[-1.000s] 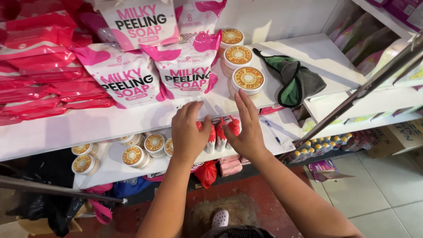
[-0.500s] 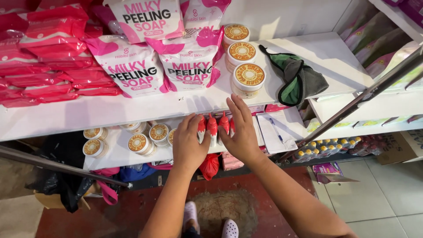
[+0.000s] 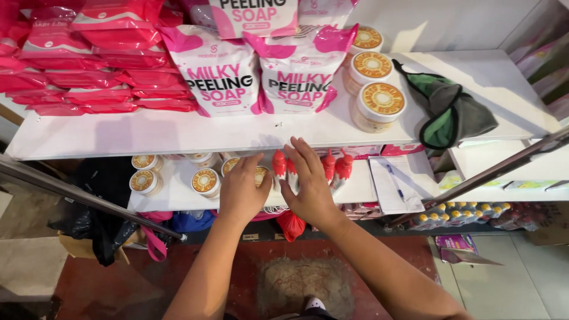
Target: The person wipes the lids of small jars with a dark cloth and places them on a shelf. They repeat this process for several jars, stacking them neatly on the shelf next to bags of peeling soap.
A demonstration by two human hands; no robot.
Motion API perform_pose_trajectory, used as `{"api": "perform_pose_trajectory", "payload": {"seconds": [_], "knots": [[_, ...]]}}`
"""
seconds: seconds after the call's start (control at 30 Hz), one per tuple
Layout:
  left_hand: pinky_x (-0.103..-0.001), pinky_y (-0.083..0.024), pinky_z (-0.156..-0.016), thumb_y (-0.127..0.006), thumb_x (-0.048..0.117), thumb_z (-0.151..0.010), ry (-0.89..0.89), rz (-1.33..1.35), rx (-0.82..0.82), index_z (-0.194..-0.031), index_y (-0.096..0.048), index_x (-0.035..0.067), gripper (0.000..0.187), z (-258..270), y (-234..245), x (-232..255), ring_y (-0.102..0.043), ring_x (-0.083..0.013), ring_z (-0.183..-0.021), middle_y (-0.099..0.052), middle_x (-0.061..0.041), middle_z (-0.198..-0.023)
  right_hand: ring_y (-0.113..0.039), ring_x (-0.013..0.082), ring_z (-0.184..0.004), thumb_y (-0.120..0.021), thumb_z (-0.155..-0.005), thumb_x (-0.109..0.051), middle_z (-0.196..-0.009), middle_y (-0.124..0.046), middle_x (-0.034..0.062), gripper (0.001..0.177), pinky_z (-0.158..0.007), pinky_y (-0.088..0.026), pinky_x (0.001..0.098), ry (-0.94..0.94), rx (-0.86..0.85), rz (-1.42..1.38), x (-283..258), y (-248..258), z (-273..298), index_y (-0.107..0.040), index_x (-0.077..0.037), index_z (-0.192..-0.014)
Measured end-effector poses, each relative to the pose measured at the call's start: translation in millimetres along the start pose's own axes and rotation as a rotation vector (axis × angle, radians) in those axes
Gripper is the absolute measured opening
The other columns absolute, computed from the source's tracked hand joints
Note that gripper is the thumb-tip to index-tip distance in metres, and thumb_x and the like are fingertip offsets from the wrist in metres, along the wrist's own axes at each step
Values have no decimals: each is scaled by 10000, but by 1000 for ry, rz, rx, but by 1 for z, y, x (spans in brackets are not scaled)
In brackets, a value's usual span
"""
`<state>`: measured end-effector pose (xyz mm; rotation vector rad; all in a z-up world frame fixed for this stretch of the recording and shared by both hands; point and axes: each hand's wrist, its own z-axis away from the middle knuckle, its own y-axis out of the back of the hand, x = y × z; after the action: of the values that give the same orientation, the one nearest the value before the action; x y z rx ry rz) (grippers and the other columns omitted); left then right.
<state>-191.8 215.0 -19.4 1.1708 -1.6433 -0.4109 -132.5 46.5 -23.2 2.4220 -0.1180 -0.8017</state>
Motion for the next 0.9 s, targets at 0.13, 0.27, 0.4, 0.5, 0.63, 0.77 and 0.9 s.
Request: {"api": "perform_pose_trajectory", "payload": {"seconds": [0.13,0.27,0.4,0.5,0.63,0.77,0.9], "knots": [[-486,-534,-907,-751,221,-845,-7,16,-50,-1259,-651,38,463,3,5,-52,-658,-417,-1088,-677,-216,-1207,-412,416,-1438,-740,-811,-34,-1526,-444,198,698,-1190,-363,492,-6,8,11,-7,-39,1,-474,-16,-1456],[-465,-525,-934,-749,224,-845,58,93,-182,-1336,-580,72,540,7,7,-111,-628,-389,-1162,-621,-187,-1324,-497,400,-1318,-743,-810,-39,-1443,-503,183,627,-1103,-433,471,-84,24,15,-17,-92,0,-521,-37,-1397],[-457,-507,-984,-781,183,-812,41,165,-127,-1376,-513,71,634,10,8,-162,-585,-373,-1238,-589,-172,-1341,-519,403,-1274,-717,-816,-14,-1404,-522,185,575,-1070,-453,473,-126,51,0,-30,-147,-9,-541,-29,-1363],[-453,-511,-973,-796,146,-809,59,237,-72,-1345,-497,37,623,11,8,-195,-602,-371,-1193,-565,-191,-1334,-528,397,-1217,-725,-792,-12,-1385,-539,173,549,-1045,-452,482,-119,15,46,-40,-181,-17,-565,-42,-1316],[-426,-531,-947,-795,136,-827,156,327,0,-1351,-493,28,614,22,6,-230,-634,-334,-1131,-555,-196,-1305,-534,396,-1219,-715,-768,2,-1377,-550,162,569,-1042,-449,482,-129,-38,54,-45,-215,-20,-566,-36,-1316],[-419,-533,-934,-787,125,-841,181,385,32,-1363,-487,22,611,40,12,-248,-636,-322,-1117,-546,-199,-1307,-526,392,-1237,-709,-762,4,-1386,-542,166,579,-1057,-454,463,-174,-81,65,-46,-240,-14,-562,-33,-1321],[-417,-540,-958,-776,105,-851,114,437,83,-1394,-459,16,635,56,8,-263,-632,-321,-1125,-531,-211,-1340,-506,405,-1271,-702,-744,8,-1402,-522,184,606,-1073,-451,463,-163,-87,90,-46,-252,-11,-552,-15,-1331]]}}
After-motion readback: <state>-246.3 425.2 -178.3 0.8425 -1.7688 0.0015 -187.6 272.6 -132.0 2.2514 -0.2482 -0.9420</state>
